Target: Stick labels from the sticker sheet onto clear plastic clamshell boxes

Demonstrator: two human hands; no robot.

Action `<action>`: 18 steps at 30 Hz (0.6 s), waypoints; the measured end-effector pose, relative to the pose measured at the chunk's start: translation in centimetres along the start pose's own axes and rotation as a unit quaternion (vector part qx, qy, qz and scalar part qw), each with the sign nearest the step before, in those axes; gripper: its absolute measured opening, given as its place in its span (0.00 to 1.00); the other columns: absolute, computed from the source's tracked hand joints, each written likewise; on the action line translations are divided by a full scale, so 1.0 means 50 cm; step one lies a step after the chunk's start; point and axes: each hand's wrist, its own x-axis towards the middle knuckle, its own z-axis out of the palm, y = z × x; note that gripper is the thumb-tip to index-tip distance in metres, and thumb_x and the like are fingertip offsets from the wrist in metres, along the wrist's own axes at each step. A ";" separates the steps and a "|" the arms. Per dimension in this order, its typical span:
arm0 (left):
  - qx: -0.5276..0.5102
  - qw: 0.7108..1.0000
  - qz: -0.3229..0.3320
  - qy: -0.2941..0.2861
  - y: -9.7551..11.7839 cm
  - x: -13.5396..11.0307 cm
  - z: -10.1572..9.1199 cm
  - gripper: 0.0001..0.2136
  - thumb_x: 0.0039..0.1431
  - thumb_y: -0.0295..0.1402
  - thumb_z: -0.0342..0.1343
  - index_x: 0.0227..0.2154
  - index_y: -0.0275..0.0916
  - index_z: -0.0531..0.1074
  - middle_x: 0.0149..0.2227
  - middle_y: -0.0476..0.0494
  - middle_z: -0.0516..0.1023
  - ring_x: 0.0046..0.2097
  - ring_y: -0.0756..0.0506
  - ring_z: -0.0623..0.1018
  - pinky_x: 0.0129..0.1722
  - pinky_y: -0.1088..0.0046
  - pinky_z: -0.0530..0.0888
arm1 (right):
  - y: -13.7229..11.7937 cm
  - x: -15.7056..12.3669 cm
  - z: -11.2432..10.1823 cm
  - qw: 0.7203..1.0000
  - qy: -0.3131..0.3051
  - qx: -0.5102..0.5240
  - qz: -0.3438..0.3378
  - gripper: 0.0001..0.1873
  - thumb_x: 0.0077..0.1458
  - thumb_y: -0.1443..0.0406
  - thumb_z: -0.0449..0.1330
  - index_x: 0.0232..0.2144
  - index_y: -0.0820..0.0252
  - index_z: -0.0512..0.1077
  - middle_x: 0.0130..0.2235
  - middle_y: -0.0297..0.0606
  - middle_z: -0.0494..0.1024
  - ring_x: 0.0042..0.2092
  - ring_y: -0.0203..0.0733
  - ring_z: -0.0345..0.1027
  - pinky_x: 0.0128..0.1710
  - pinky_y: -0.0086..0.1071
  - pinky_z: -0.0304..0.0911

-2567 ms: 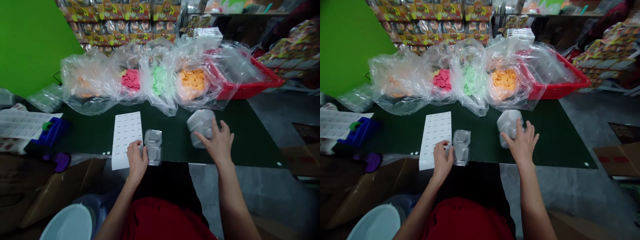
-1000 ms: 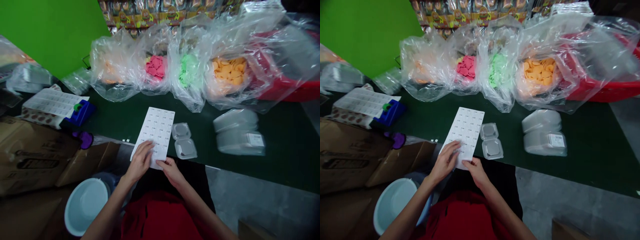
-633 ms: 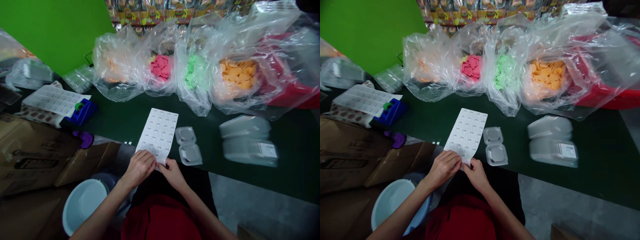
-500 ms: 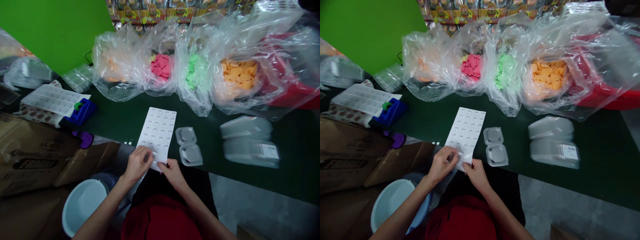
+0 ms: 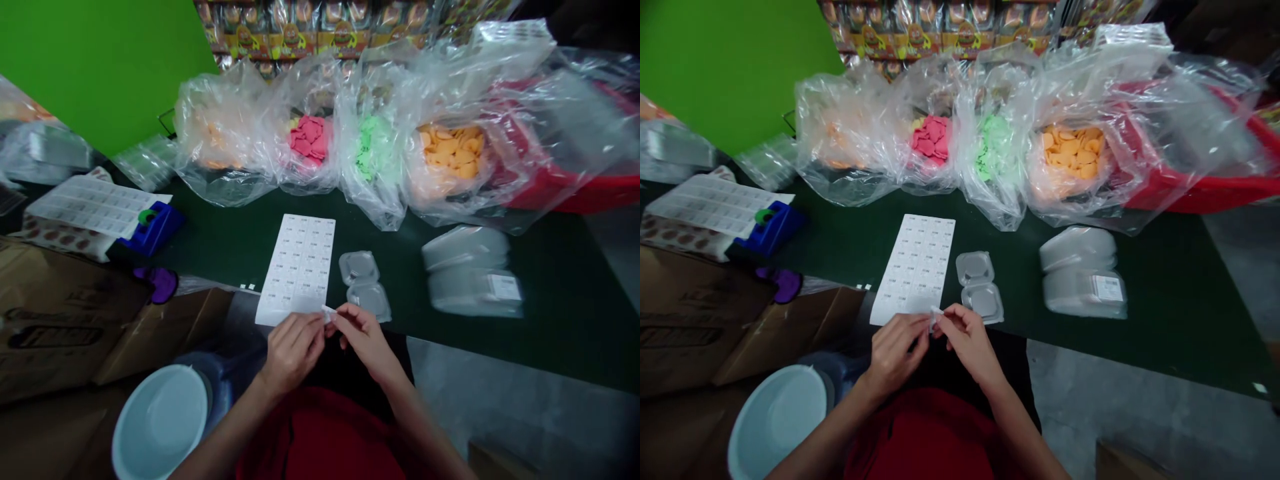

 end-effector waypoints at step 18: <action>-0.199 0.933 -0.281 0.100 0.009 0.156 0.008 0.07 0.66 0.37 0.62 0.36 0.40 0.78 0.36 0.47 0.79 0.38 0.47 0.76 0.41 0.71 0.73 | 0.036 0.017 -0.150 0.884 0.124 -0.383 -0.236 0.27 0.63 0.64 0.64 0.64 0.45 0.74 0.68 0.40 0.72 0.71 0.60 0.58 0.67 0.61 0.59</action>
